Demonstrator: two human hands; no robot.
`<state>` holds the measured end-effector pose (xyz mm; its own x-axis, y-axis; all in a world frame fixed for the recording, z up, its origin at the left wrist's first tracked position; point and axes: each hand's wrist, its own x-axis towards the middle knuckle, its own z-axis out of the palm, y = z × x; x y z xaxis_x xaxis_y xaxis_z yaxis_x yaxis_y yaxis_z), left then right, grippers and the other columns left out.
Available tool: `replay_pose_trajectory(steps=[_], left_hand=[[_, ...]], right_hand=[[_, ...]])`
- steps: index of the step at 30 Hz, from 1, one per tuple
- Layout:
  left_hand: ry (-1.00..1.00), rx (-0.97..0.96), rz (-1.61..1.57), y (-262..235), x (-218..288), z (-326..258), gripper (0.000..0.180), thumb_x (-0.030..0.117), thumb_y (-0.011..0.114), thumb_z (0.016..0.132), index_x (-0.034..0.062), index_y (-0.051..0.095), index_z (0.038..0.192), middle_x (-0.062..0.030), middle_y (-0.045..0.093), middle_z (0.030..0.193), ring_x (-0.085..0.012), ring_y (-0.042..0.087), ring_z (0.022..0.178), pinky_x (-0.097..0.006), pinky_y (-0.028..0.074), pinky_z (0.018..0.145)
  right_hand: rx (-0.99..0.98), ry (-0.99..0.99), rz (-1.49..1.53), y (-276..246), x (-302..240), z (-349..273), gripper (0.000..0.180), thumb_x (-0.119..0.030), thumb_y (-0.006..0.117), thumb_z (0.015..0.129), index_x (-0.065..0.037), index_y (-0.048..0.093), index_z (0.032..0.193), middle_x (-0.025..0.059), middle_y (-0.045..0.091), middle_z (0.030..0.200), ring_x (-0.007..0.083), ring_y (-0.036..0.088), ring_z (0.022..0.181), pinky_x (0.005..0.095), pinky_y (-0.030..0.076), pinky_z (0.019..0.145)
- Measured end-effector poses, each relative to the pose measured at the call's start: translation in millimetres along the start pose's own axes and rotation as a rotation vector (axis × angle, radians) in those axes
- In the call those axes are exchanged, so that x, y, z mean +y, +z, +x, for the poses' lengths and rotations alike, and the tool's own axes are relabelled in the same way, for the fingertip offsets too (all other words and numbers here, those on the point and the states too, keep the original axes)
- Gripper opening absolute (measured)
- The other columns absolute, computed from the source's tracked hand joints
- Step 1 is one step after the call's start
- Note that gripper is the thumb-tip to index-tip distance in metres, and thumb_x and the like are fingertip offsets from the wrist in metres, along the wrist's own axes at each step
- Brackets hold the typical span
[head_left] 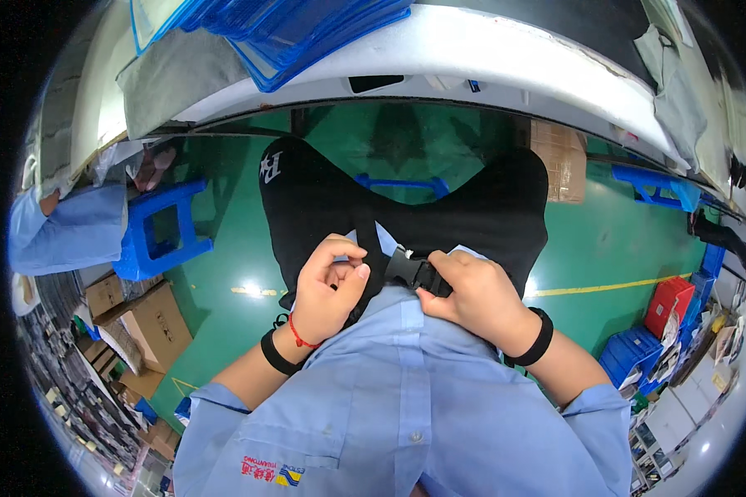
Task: The recorder sits at a workstation and repeatedly adjusts or assembles a black plastic buckle on a strap across their lap.
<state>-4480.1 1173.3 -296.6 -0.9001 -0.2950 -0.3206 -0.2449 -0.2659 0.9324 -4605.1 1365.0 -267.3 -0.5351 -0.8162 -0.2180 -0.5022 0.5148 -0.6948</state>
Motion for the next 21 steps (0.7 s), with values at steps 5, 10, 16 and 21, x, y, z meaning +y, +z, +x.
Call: replay_pose_trajectory(steps=[5, 10, 16, 21], left_hand=[[-0.058, -0.159, 0.113, 5.6, 14.9, -3.9, 0.049, 0.001, 0.076, 0.072, 0.0036, 0.053, 0.116, 0.001, 0.05, 0.088, -0.0005, 0.042, 0.059, -0.015, 0.036, 0.053], [0.022, -0.303, 0.582, 13.2, 17.6, 5.0, 0.044, 0.023, 0.079, 0.073, 0.0073, 0.059, 0.108, -0.0037, 0.048, 0.087, -0.0117, 0.047, 0.064, -0.024, 0.04, 0.057], [-0.146, -0.444, 0.397, 12.5, 11.1, 11.9, 0.031, 0.017, 0.075, 0.077, 0.0037, 0.055, 0.095, -0.0018, 0.05, 0.08, -0.0075, 0.043, 0.063, -0.023, 0.037, 0.055], [-0.158, -0.505, 0.354, 10.7, 12.3, 14.0, 0.019, 0.016, 0.067, 0.084, 0.0028, 0.055, 0.09, 0.0029, 0.05, 0.071, -0.0044, 0.044, 0.065, -0.022, 0.036, 0.056]], right_hand=[[-0.089, -0.049, 0.03, -0.6, -1.1, 3.6, 0.032, -0.026, 0.071, 0.073, 0.0, 0.057, 0.086, 0.0156, 0.059, 0.072, 0.0333, 0.062, 0.066, 0.0405, 0.052, 0.058], [-0.149, -0.134, 0.074, -5.0, -11.0, 5.4, 0.033, -0.025, 0.071, 0.071, 0.001, 0.057, 0.087, 0.0162, 0.059, 0.075, 0.034, 0.062, 0.067, 0.0404, 0.052, 0.058], [-0.147, -0.155, 0.101, -7.6, -11.3, 6.2, 0.034, -0.027, 0.071, 0.072, 0.0, 0.057, 0.087, 0.0156, 0.059, 0.074, 0.0337, 0.062, 0.065, 0.0402, 0.051, 0.057], [-0.148, -0.145, 0.103, -8.7, -8.1, 5.1, 0.034, -0.027, 0.072, 0.072, -0.001, 0.058, 0.088, 0.0146, 0.059, 0.073, 0.0333, 0.061, 0.063, 0.0399, 0.051, 0.056]])
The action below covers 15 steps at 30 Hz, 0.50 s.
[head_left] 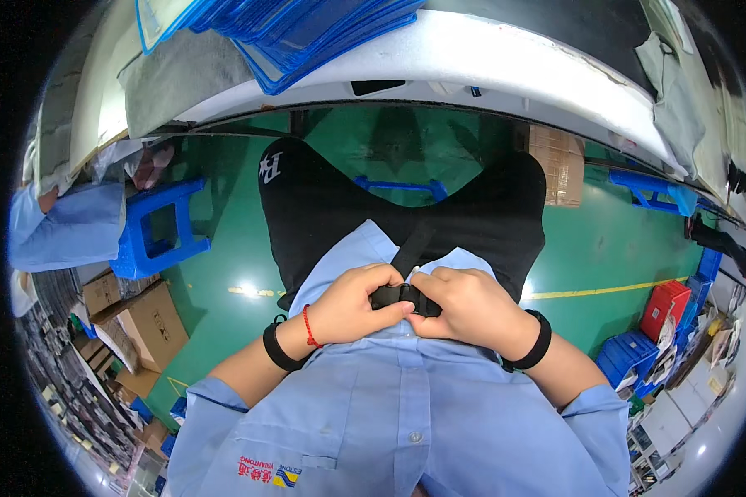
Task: The recorder sits at a workstation and repeatedly adjusts or assembles a black plastic buckle on a strap across their lap.
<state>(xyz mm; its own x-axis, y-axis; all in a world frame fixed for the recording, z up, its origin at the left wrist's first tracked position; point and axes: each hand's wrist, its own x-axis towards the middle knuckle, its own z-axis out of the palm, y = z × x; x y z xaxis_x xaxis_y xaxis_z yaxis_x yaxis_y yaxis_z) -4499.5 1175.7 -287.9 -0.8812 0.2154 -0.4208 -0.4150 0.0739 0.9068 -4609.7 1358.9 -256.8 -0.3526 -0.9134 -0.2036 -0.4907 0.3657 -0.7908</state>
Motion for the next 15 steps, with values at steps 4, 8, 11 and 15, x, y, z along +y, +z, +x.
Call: replay_pose_trajectory(steps=[4, 8, 11, 15], left_hand=[[-0.121, -0.015, -0.278, -0.7, -16.2, -3.2, 0.019, 0.02, 0.059, 0.092, 0.0029, 0.056, 0.084, 0.0051, 0.046, 0.066, -0.0035, 0.038, 0.062, -0.023, 0.033, 0.053], [-0.16, -0.023, -0.394, -2.9, -11.3, -5.4, 0.025, 0.023, 0.054, 0.096, 0.0037, 0.055, 0.081, 0.0076, 0.043, 0.065, -0.0021, 0.034, 0.06, -0.023, 0.029, 0.052], [-0.188, -0.029, -0.442, -3.2, -14.3, -5.8, 0.026, 0.023, 0.054, 0.096, 0.0043, 0.053, 0.079, 0.0074, 0.043, 0.065, -0.0023, 0.034, 0.061, -0.022, 0.029, 0.052], [-0.183, -0.037, -0.438, -4.0, -22.2, -7.7, 0.026, 0.025, 0.052, 0.097, 0.0071, 0.051, 0.078, 0.0079, 0.043, 0.068, -0.0015, 0.037, 0.061, -0.02, 0.031, 0.053]], right_hand=[[0.022, -0.009, 0.011, 0.9, 2.5, -0.2, 0.035, -0.028, 0.072, 0.071, -0.002, 0.059, 0.09, 0.0132, 0.057, 0.075, 0.0322, 0.061, 0.062, 0.0393, 0.051, 0.056], [0.06, -0.01, 0.006, 6.7, 2.3, -2.8, 0.038, -0.029, 0.074, 0.069, -0.003, 0.061, 0.094, 0.0117, 0.055, 0.076, 0.031, 0.061, 0.063, 0.0384, 0.051, 0.056], [0.085, 0.017, -0.01, 8.0, 0.9, -5.3, 0.038, -0.029, 0.074, 0.069, -0.004, 0.062, 0.093, 0.0112, 0.056, 0.076, 0.0303, 0.061, 0.063, 0.0379, 0.052, 0.056], [0.143, 0.085, -0.002, 11.4, 4.0, -18.1, 0.036, -0.029, 0.075, 0.068, -0.004, 0.063, 0.092, 0.0102, 0.056, 0.075, 0.0291, 0.061, 0.061, 0.0367, 0.052, 0.055]])
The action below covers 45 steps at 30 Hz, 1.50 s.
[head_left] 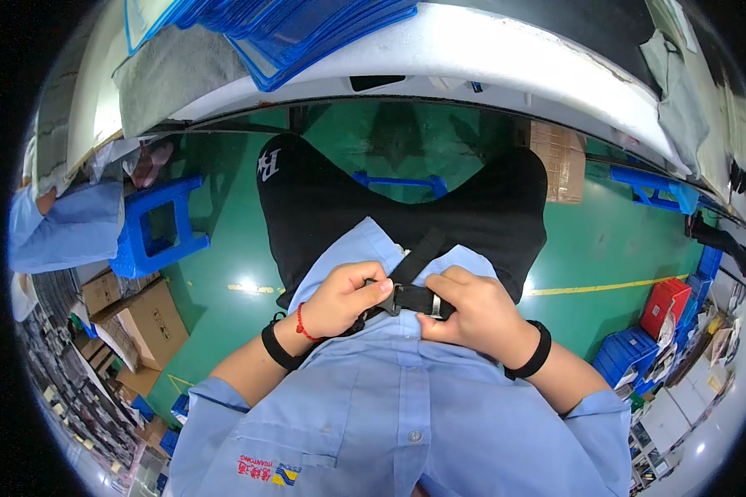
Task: The recorder sits at a workstation and repeatedly adjusts or assembles a black plastic buckle on a strap across their lap.
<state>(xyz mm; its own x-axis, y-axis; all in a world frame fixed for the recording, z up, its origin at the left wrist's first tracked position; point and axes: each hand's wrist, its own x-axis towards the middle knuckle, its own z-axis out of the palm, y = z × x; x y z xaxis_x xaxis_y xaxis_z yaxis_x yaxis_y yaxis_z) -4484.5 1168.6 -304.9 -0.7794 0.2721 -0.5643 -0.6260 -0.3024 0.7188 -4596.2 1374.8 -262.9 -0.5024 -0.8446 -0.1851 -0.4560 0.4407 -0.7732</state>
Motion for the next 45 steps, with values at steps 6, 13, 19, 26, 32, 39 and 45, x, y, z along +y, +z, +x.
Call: replay_pose_trajectory(steps=[6, 13, 19, 26, 32, 39, 45], left_hand=[[-0.009, -0.021, 0.01, 1.8, -9.1, 1.9, 0.027, 0.022, 0.048, 0.098, 0.0058, 0.052, 0.077, 0.008, 0.044, 0.07, -0.0023, 0.035, 0.062, -0.021, 0.03, 0.054], [0.019, -0.087, -0.093, 13.7, 10.0, 3.2, 0.02, 0.02, 0.053, 0.095, 0.0044, 0.053, 0.107, 0.0058, 0.053, 0.075, -0.0005, 0.045, 0.065, -0.016, 0.036, 0.058], [-0.013, -0.068, 0.016, 10.3, 6.5, 8.7, 0.021, 0.021, 0.058, 0.094, 0.0055, 0.054, 0.081, 0.007, 0.048, 0.072, -0.0009, 0.041, 0.066, -0.019, 0.034, 0.058], [-0.103, -0.065, -0.101, 7.8, -4.3, 7.2, 0.03, 0.027, 0.054, 0.096, 0.0071, 0.052, 0.074, 0.009, 0.042, 0.066, -0.0016, 0.035, 0.062, -0.02, 0.032, 0.055], [-0.112, -0.377, 0.065, 2.7, 4.7, 10.4, 0.028, 0.029, 0.057, 0.095, 0.0066, 0.054, 0.078, 0.0086, 0.047, 0.068, -0.0011, 0.039, 0.062, -0.02, 0.033, 0.054], [-0.154, -0.276, 0.096, 7.0, 13.5, 13.3, 0.029, 0.03, 0.059, 0.093, 0.0056, 0.06, 0.079, 0.0066, 0.049, 0.064, -0.0018, 0.039, 0.058, -0.021, 0.031, 0.051], [-0.227, -0.23, -0.046, 3.1, 14.6, 7.2, 0.033, 0.035, 0.062, 0.09, 0.0047, 0.062, 0.076, 0.005, 0.047, 0.059, -0.0031, 0.04, 0.053, -0.021, 0.029, 0.049]], right_hand=[[0.055, 0.05, -0.008, -6.1, 1.9, -19.1, 0.037, -0.027, 0.076, 0.067, -0.004, 0.063, 0.091, 0.0105, 0.056, 0.075, 0.0284, 0.061, 0.059, 0.0357, 0.052, 0.054], [0.114, 0.015, 0.041, -1.1, 12.7, -19.8, 0.036, -0.024, 0.077, 0.066, -0.002, 0.062, 0.09, 0.0126, 0.056, 0.074, 0.029, 0.059, 0.058, 0.0358, 0.051, 0.053], [0.056, 0.014, 0.037, 1.6, 6.2, -16.9, 0.037, -0.025, 0.077, 0.066, -0.002, 0.062, 0.091, 0.0118, 0.056, 0.073, 0.0283, 0.06, 0.06, 0.0354, 0.051, 0.054], [0.091, -0.001, 0.011, -4.7, 5.6, -20.9, 0.037, -0.018, 0.078, 0.061, -0.002, 0.062, 0.091, 0.0104, 0.057, 0.071, 0.0255, 0.059, 0.06, 0.0331, 0.05, 0.052], [0.104, -0.017, -0.003, -4.2, 11.6, -16.3, 0.037, -0.018, 0.078, 0.061, -0.002, 0.062, 0.09, 0.0104, 0.058, 0.072, 0.0262, 0.06, 0.06, 0.0333, 0.05, 0.052], [0.071, -0.021, -0.02, -3.1, 2.6, -11.4, 0.036, -0.018, 0.078, 0.06, -0.003, 0.062, 0.09, 0.0094, 0.059, 0.074, 0.0258, 0.06, 0.061, 0.0333, 0.051, 0.054], [0.092, -0.063, -0.032, -6.2, 5.6, -13.6, 0.037, -0.019, 0.078, 0.061, -0.004, 0.063, 0.092, 0.0084, 0.06, 0.077, 0.0253, 0.062, 0.063, 0.0327, 0.052, 0.055]])
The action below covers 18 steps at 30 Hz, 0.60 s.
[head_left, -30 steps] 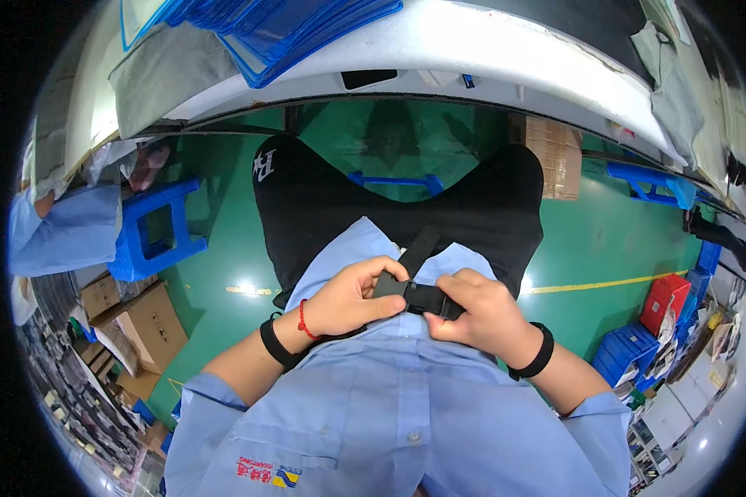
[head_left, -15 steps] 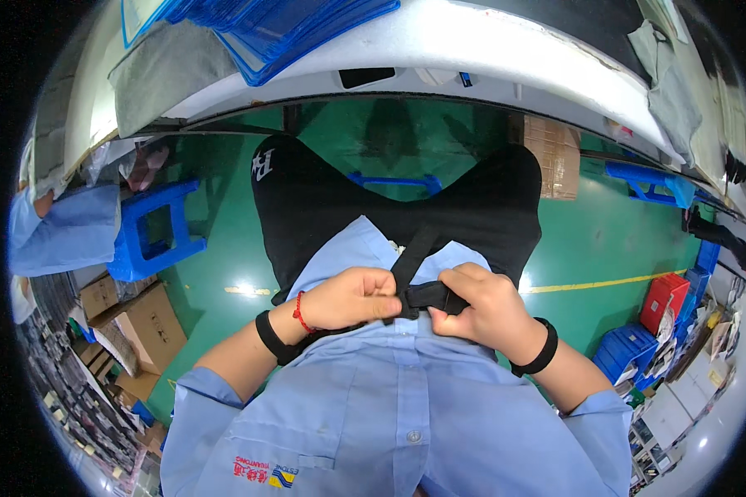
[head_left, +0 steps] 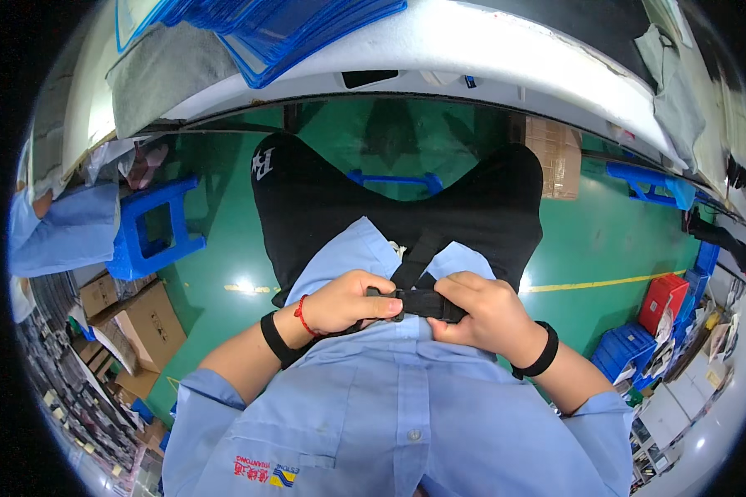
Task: The recorder sits at a workstation and repeatedly adjusts or assembles a black plastic buckle on a strap across their lap.
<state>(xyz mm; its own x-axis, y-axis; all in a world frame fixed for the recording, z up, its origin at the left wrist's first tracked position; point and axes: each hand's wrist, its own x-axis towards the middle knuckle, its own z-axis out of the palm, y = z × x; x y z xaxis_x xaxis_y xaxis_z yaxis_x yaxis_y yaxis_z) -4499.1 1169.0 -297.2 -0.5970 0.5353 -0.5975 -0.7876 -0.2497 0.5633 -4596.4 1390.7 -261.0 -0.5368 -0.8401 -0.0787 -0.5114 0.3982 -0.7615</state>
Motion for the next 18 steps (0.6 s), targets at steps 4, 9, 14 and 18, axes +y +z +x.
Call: replay_pose_trajectory(steps=[4, 9, 14, 18], left_hand=[[-0.01, 0.005, -0.053, 0.6, -7.7, 0.5, 0.035, 0.036, 0.063, 0.089, 0.005, 0.062, 0.075, 0.0043, 0.047, 0.056, -0.0034, 0.04, 0.051, -0.021, 0.028, 0.048], [-0.013, 0.026, -0.066, 3.0, -6.6, -0.1, 0.034, 0.036, 0.063, 0.089, 0.0053, 0.061, 0.074, 0.0038, 0.047, 0.056, -0.0034, 0.039, 0.05, -0.021, 0.028, 0.048], [-0.028, 0.054, -0.172, 1.6, -3.0, 2.0, 0.032, 0.032, 0.061, 0.091, 0.0029, 0.06, 0.077, 0.0022, 0.05, 0.06, -0.004, 0.04, 0.049, -0.021, 0.03, 0.048], [0.021, 0.134, -0.288, -1.8, -2.7, -0.9, 0.034, 0.032, 0.053, 0.095, 0.0022, 0.058, 0.08, 0.002, 0.049, 0.06, -0.0034, 0.042, 0.048, -0.02, 0.032, 0.048]], right_hand=[[-0.013, 0.023, 0.018, -1.1, 4.8, -9.8, 0.038, -0.021, 0.078, 0.062, -0.005, 0.063, 0.093, 0.009, 0.061, 0.08, 0.0261, 0.064, 0.065, 0.0324, 0.053, 0.057], [-0.031, 0.129, 0.073, -4.5, 13.3, -35.8, 0.039, -0.02, 0.079, 0.061, -0.004, 0.062, 0.093, 0.01, 0.063, 0.083, 0.0269, 0.064, 0.068, 0.0322, 0.054, 0.059], [0.043, 0.14, 0.093, -5.2, 13.7, -35.9, 0.04, -0.021, 0.079, 0.063, -0.004, 0.062, 0.095, 0.0107, 0.064, 0.084, 0.0276, 0.065, 0.07, 0.0323, 0.053, 0.059], [-0.039, 0.168, 0.134, -5.7, 7.3, -23.9, 0.043, -0.023, 0.08, 0.065, -0.003, 0.063, 0.099, 0.0123, 0.064, 0.09, 0.029, 0.064, 0.076, 0.0349, 0.053, 0.065]])
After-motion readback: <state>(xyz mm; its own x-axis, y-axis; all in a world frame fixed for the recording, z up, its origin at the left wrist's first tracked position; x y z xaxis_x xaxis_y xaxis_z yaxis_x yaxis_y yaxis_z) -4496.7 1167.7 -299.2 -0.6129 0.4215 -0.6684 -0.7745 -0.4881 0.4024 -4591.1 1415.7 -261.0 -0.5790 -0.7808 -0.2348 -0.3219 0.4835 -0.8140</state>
